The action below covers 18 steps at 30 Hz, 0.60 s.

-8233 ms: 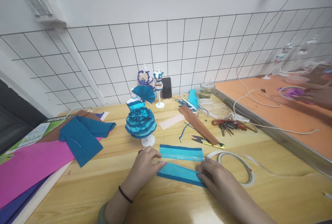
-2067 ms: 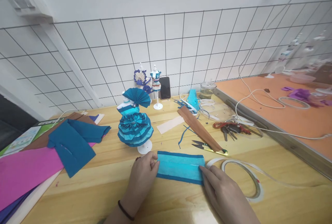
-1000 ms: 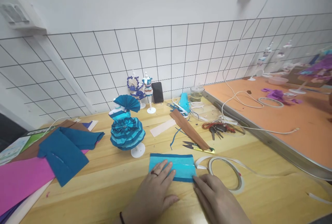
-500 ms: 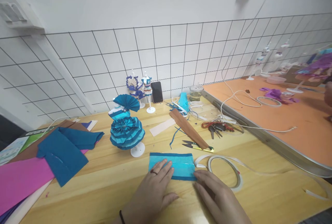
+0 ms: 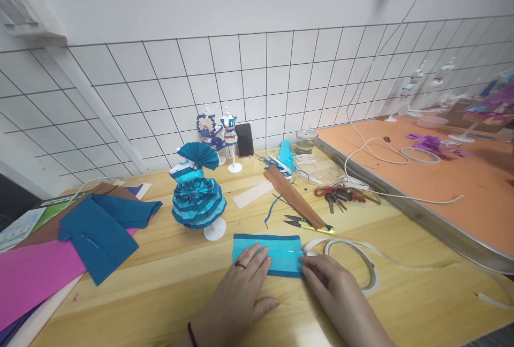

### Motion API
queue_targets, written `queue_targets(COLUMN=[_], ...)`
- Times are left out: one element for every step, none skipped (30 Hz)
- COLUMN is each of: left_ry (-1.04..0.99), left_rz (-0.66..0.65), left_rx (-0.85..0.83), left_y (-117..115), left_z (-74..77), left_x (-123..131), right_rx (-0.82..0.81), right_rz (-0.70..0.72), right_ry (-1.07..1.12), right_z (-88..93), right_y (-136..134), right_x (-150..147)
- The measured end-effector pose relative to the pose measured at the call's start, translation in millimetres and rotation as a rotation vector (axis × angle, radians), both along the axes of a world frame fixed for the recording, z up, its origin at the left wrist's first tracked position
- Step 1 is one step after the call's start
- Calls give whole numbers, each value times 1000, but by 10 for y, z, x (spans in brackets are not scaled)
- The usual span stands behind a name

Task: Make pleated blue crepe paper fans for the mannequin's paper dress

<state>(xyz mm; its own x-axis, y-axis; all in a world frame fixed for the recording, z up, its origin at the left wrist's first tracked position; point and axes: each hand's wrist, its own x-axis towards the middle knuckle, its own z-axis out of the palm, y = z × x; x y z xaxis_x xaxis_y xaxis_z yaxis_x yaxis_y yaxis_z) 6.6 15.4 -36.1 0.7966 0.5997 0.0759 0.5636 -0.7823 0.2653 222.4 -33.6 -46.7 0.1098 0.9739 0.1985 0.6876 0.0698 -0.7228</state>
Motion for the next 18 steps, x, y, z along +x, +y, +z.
queue_targets(left_ry=[-1, -7, -15, -21, -24, -21, -15, -7, 1, 9, 15, 19, 18, 12, 3, -10, -22, -32], left_rz=[2, 4, 3, 2, 0, -2, -4, -2, 2, 4, 3, 2, 2, 1, 3, 4, 3, 1], left_rx=[1, 2, 3, 2, 1, -3, -7, -11, -15, -19, -22, -25, -26, -26, -26, -23, -22, -22], left_y=[1, 2, 3, 5, 6, 8, 9, 9, 7, 5, 3, 0, -2, -3, -3, -2, 0, 3], left_z=[-2, -4, -8, -10, -11, -10, -5, 3, 14, 26, 38, 46, 51, 52, 49, 42, 34, 26], left_x=[1, 1, 1, 0, -1, -1, -1, 1, 3, 5, 7, 8, 8, 7, 5, 2, -1, -5], right_rx=[-1, 0, 0, -1, -6, -12, -17, -23, -29, -31, -30, -22, -9, 5, 15, 19, 16, 10], right_rz=[-12, -23, -30, -33, -33, -31, -30, -30, -31, -33, -32, -31, -32, -35, -42, -53, -66, -78], right_ry=[1, 3, 7, 9, 9, 7, 4, 0, -6, -12, -19, -24, -25, -24, -21, -18, -17, -20], right_z=[-11, -22, -32, -41, -47, -52, -54, -54, -53, -52, -49, -45, -39, -31, -19, -5, 11, 27], right_y=[12, 25, 38, 51, 63, 72, 78, 81, 81, 79, 74, 68, 61, 53, 47, 41, 38, 37], right_x=[-3, -8, -13, -19, -23, -26, -28, -29, -30, -31, -33, -36, -41, -47, -55, -63, -71, -79])
